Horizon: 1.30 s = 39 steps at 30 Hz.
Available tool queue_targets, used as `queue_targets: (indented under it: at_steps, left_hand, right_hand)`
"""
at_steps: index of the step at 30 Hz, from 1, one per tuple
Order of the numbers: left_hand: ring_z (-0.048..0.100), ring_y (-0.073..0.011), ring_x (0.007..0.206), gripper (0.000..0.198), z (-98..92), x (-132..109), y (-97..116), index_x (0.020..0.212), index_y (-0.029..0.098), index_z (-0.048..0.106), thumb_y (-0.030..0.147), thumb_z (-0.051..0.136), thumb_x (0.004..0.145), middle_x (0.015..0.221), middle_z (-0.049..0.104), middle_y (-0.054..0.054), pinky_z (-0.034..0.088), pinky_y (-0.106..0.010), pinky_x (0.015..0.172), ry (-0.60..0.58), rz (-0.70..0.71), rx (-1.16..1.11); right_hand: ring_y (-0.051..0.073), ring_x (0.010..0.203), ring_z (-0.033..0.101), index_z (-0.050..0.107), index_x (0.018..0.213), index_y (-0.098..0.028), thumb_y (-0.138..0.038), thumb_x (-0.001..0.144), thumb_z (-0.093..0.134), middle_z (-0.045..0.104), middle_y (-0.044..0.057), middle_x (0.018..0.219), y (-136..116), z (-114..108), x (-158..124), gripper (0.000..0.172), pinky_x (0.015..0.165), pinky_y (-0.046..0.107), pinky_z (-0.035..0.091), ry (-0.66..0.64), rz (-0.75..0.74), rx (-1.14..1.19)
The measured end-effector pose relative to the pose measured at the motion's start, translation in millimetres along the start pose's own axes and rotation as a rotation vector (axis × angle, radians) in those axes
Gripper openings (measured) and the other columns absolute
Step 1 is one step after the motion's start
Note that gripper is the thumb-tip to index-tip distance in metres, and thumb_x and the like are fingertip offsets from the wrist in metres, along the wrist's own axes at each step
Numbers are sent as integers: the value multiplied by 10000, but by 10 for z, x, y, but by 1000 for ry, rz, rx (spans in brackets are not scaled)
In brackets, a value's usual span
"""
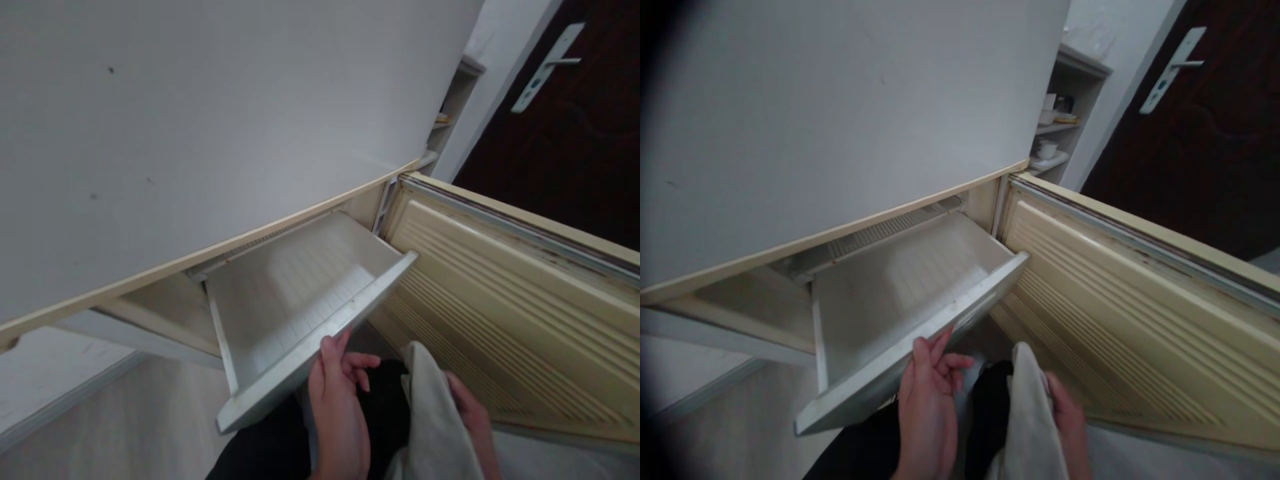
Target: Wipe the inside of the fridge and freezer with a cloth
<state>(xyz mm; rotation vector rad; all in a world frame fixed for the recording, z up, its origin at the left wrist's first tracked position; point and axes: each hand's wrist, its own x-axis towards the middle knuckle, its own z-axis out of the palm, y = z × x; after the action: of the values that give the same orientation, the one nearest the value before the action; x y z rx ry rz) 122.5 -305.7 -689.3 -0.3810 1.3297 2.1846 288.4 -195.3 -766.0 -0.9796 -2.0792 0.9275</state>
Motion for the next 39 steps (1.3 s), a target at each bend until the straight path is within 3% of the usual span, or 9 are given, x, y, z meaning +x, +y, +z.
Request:
queue_targets:
  at_steps: [3, 5, 13, 18, 24, 28, 32, 35, 39]
  left_hand:
    - [667, -120, 654, 608, 112, 7, 152, 1151, 92, 683, 642, 671, 891, 1108, 759, -171, 401, -213, 489, -15, 57, -29]
    - [681, -118, 646, 493, 162, 48, 237, 1114, 111, 672, 573, 637, 945, 1168, 740, -168, 398, -214, 470, -15, 104, -49]
    - [695, -97, 665, 289, 226, 461, 558, 1050, 100, 658, 315, 467, 1068, 1205, 735, -166, 451, -181, 484, 31, 30, -50]
    - [704, -105, 698, 320, 225, 777, 726, 1054, 114, 666, 330, 430, 1077, 1228, 730, -150, 467, -174, 474, -64, 22, -51]
    - [694, -113, 688, 343, 185, 1192, 954, 985, 121, 663, 327, 407, 1082, 1067, 743, -118, 477, -167, 460, -117, 25, -64]
    - [677, -105, 660, 220, 193, 1350, 1136, 990, 102, 646, 65, 431, 965, 1020, 734, -124, 459, -147, 456, -145, -5, -68]
    - [688, -116, 688, 425, 236, 1413, 1288, 1033, 81, 658, -79, 406, 730, 1013, 724, -132, 438, -137, 453, -134, -34, -68]
    - [697, -128, 714, 465, 264, 1428, 1281, 1027, 91, 663, -83, 407, 679, 1018, 722, -129, 433, -144, 446, -106, -43, -73]
    - [674, -109, 717, 318, 217, 1468, 990, 929, 114, 634, -75, 432, 772, 962, 703, -84, 442, -132, 461, -5, -85, -90]
  right_hand:
    - [177, 639, 649, 736, 871, -193, -550, 1000, 482, 709, 40, 770, -42, 185, -119, 457, 592, 227, 520, 9, 42, 7]
    - [170, 613, 639, 724, 846, -189, -540, 998, 490, 697, 32, 736, -65, 210, -101, 449, 581, 223, 512, -22, 15, -3]
    - [211, 580, 634, 700, 792, -209, -549, 1006, 453, 664, 50, 662, -109, 185, 16, 472, 563, 282, 526, -73, 0, 33]
    - [178, 569, 602, 682, 755, -201, -572, 999, 465, 633, 26, 636, -166, 241, -18, 494, 561, 252, 488, -31, 44, 68]
    - [169, 617, 577, 697, 795, -200, -603, 995, 477, 617, 17, 661, -204, 241, -44, 501, 622, 255, 477, 18, 132, 94]
    - [180, 651, 604, 700, 808, -205, -581, 1008, 457, 620, 18, 679, -192, 221, -38, 491, 630, 256, 474, 30, 155, 98]
    - [167, 612, 578, 694, 805, -199, -568, 1006, 470, 605, 9, 658, -195, 174, -18, 476, 614, 248, 469, -5, 140, 106]
    - [161, 598, 568, 684, 798, -194, -560, 1009, 472, 606, 10, 653, -200, 138, -1, 472, 600, 240, 464, -17, 136, 112]
    - [159, 626, 587, 689, 817, -192, -555, 1016, 462, 637, 15, 693, -117, 102, 15, 472, 618, 233, 469, -15, 119, 95]
